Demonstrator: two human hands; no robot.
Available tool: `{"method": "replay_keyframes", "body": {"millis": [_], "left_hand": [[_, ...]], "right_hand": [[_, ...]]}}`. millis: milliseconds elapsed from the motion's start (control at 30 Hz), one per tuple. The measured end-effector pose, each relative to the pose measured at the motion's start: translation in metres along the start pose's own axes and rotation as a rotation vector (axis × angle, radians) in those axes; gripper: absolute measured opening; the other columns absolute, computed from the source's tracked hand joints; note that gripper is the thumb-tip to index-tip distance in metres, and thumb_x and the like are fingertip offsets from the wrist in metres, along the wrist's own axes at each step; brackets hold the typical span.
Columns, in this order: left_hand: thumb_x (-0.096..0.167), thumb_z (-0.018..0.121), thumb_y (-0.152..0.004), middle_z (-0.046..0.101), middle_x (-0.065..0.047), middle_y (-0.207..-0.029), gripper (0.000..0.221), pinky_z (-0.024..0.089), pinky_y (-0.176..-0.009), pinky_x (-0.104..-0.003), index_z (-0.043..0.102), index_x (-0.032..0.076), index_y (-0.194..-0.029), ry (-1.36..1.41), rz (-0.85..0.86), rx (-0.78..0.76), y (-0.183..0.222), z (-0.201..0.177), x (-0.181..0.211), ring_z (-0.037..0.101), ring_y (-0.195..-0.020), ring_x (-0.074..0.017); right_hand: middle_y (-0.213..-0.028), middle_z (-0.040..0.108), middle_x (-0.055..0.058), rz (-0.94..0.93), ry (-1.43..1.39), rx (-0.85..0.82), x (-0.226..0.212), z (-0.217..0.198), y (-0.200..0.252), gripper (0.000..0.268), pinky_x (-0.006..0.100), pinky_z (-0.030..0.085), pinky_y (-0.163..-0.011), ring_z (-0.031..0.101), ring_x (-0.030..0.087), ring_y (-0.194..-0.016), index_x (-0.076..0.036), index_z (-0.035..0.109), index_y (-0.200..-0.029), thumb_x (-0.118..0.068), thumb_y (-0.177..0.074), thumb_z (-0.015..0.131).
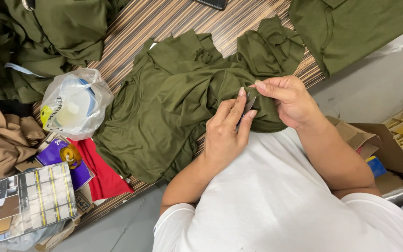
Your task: Trimming loose threads from olive green shirts using a small hand tool on a work table in a factory setting.
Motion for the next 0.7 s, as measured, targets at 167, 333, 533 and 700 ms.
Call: {"method": "replay_keyframes", "body": {"millis": [167,333,533,700], "left_hand": [[0.016,0.071,-0.099,0.069,-0.014,-0.101,0.040,0.063,-0.068,-0.038,0.065,-0.001,-0.135,0.013,-0.013,0.002,-0.001,-0.002,0.002,0.075,-0.086,-0.0318],[0.015,0.070,-0.100,0.069,-0.015,-0.101,0.040,0.062,-0.066,-0.039,0.064,-0.001,-0.136,0.009,-0.023,-0.005,0.001,-0.003,0.000,0.075,-0.085,-0.0323],[0.015,0.070,-0.099,0.069,-0.015,-0.101,0.040,0.062,-0.066,-0.039,0.064,-0.001,-0.136,0.001,-0.027,-0.011,0.002,-0.003,-0.002,0.075,-0.085,-0.0320],[0.015,0.070,-0.099,0.069,-0.014,-0.100,0.040,0.062,-0.065,-0.039,0.064,-0.001,-0.136,-0.007,-0.018,-0.005,0.002,-0.002,-0.004,0.074,-0.084,-0.0318]], "right_hand": [[-0.083,0.074,0.024,0.008,0.002,0.005,-0.003,0.005,0.003,0.020,0.043,0.066,-0.067,0.077,0.026,-0.076,0.009,0.072,-0.096,-0.011,-0.098,0.069],[-0.086,0.075,0.024,0.009,0.009,0.002,0.000,0.004,0.002,0.020,0.044,0.066,-0.070,0.077,0.027,-0.080,0.009,0.073,-0.097,-0.011,-0.099,0.068],[-0.087,0.075,0.023,0.007,0.011,0.009,-0.001,0.008,0.006,0.021,0.043,0.066,-0.072,0.077,0.026,-0.081,0.009,0.073,-0.098,-0.011,-0.099,0.069],[-0.088,0.075,0.024,0.005,0.010,0.003,0.000,0.008,0.004,0.021,0.043,0.065,-0.072,0.077,0.026,-0.082,0.009,0.072,-0.098,-0.012,-0.099,0.068]]}}
Point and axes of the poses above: each hand's wrist, its own y-axis away from the middle knuckle, its own z-axis out of the palm, x = y × z, the point moved 4 cm from there along -y, towards the middle knuckle
